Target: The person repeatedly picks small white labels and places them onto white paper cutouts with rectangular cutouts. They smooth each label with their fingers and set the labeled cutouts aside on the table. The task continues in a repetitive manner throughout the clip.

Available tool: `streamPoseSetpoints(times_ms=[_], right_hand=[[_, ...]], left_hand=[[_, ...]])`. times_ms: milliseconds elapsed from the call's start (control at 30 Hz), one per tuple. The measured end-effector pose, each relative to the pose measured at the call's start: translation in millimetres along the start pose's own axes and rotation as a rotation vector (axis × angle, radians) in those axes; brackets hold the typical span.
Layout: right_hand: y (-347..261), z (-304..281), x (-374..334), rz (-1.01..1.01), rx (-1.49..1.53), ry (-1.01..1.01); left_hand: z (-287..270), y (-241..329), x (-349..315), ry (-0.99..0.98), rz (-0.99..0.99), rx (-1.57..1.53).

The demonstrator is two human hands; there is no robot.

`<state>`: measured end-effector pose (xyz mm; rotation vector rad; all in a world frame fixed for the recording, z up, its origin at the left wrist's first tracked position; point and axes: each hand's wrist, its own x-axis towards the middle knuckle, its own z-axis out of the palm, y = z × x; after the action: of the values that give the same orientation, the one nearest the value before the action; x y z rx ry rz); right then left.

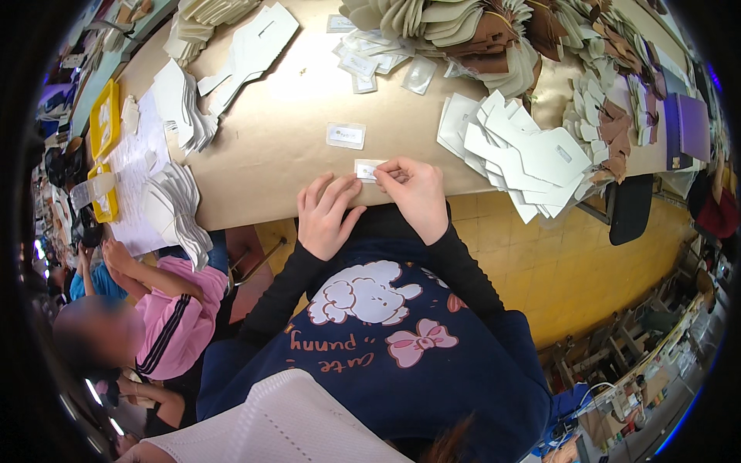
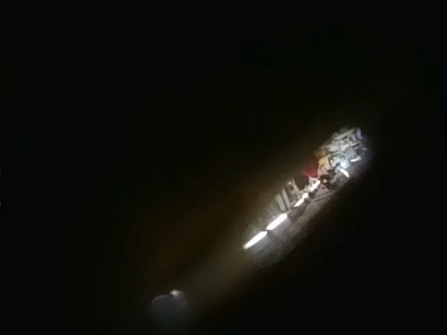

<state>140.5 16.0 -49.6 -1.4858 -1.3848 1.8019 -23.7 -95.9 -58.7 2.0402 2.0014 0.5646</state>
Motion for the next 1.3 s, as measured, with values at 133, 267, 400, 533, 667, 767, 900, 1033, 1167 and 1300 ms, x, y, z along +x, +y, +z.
streamPoseSetpoints(times_ms=[133,267,400,533,667,767,900,1033,1167,1300], right_hand=[[0.2,0.1,0.5,-0.02,-0.025,0.009],[-3.8,-0.8,-0.7,-0.015,-0.015,-0.001],[-11.6,-8.5,-3.1,0.084,-0.009,-0.016],[-13.8,-15.6,0.1,0.108,-0.121,-0.044],[-10.3,-13.3,3.6,0.061,-0.186,-0.027],[-10.1,-12.2,5.1,0.068,-0.229,-0.019],[-12.8,-11.7,6.4,0.057,-0.278,-0.006],[-13.2,-10.5,6.8,0.052,-0.313,0.017],[-10.0,-9.5,7.0,0.034,-0.364,0.047],[-6.6,-9.0,7.4,0.018,-0.391,0.06]], left_hand=[[-2.9,-0.9,3.3,-0.036,0.021,0.017],[-6.0,-2.3,6.6,-0.044,0.049,0.035],[-6.9,-1.9,7.6,-0.037,0.053,0.054],[-6.9,-2.2,8.6,-0.049,0.066,0.083],[-7.8,-1.3,8.7,-0.059,0.073,0.112],[-8.1,0.0,8.7,-0.045,0.074,0.128],[-8.7,1.1,9.1,-0.045,0.072,0.13],[-9.6,2.4,9.4,-0.048,0.066,0.136],[-8.9,5.1,9.9,-0.055,0.036,0.127],[-5.1,10.8,10.5,-0.069,0.003,0.168]])
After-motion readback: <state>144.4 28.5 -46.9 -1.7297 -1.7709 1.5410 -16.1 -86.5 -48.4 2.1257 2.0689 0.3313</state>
